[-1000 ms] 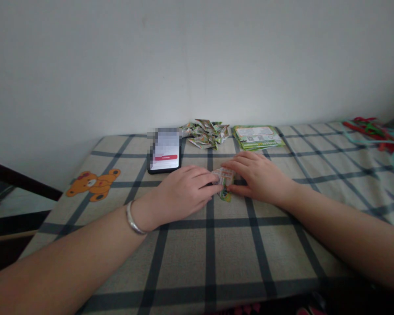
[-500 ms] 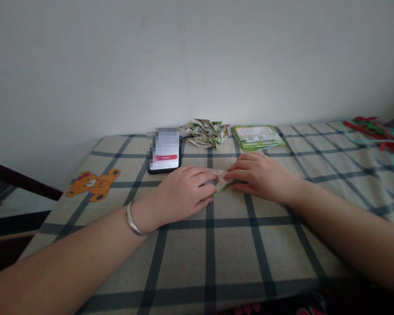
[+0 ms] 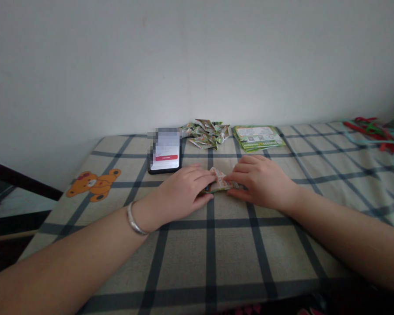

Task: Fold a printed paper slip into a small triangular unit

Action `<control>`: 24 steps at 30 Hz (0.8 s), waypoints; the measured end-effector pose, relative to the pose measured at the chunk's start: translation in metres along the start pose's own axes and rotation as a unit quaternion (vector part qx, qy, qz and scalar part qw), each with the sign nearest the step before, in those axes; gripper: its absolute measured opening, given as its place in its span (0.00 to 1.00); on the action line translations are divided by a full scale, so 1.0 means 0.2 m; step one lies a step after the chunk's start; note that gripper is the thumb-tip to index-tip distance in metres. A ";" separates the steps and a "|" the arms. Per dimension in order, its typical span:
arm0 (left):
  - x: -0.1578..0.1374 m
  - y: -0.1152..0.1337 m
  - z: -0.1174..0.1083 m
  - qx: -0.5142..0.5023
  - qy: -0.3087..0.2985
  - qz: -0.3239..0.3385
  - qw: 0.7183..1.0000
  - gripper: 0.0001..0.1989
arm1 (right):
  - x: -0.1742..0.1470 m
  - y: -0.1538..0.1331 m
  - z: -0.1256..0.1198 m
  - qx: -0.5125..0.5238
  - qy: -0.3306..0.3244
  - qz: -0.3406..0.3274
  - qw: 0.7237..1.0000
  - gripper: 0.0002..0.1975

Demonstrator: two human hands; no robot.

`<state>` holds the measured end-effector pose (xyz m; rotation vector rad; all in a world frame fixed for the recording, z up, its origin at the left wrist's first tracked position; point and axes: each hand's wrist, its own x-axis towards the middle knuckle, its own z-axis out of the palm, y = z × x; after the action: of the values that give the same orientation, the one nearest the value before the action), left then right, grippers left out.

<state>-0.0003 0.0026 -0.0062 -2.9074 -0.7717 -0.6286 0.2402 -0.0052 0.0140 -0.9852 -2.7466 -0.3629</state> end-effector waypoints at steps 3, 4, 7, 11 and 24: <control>0.00 0.00 0.01 -0.013 0.006 0.010 1.000 0.18 | 0.00 -0.02 0.00 0.013 0.001 -0.007 1.000 0.11; 0.00 0.00 0.01 -0.018 0.004 0.012 1.000 0.18 | 0.00 -0.02 0.00 0.021 -0.002 -0.012 1.000 0.10; 0.00 0.00 0.02 -0.034 -0.005 0.011 0.999 0.15 | -0.01 -0.03 -0.01 0.043 -0.017 -0.030 0.998 0.09; 0.00 0.00 0.02 -0.044 -0.013 0.004 0.999 0.11 | -0.01 -0.03 0.00 0.055 -0.032 -0.034 0.997 0.11; 0.00 0.00 0.00 0.000 -0.007 0.036 0.999 0.10 | -0.01 -0.04 0.01 0.113 -0.030 0.008 0.993 0.10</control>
<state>0.0003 0.0023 -0.0062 -2.9273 -0.6638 -0.6005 0.2354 -0.0118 0.0107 -0.9712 -2.7536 -0.0174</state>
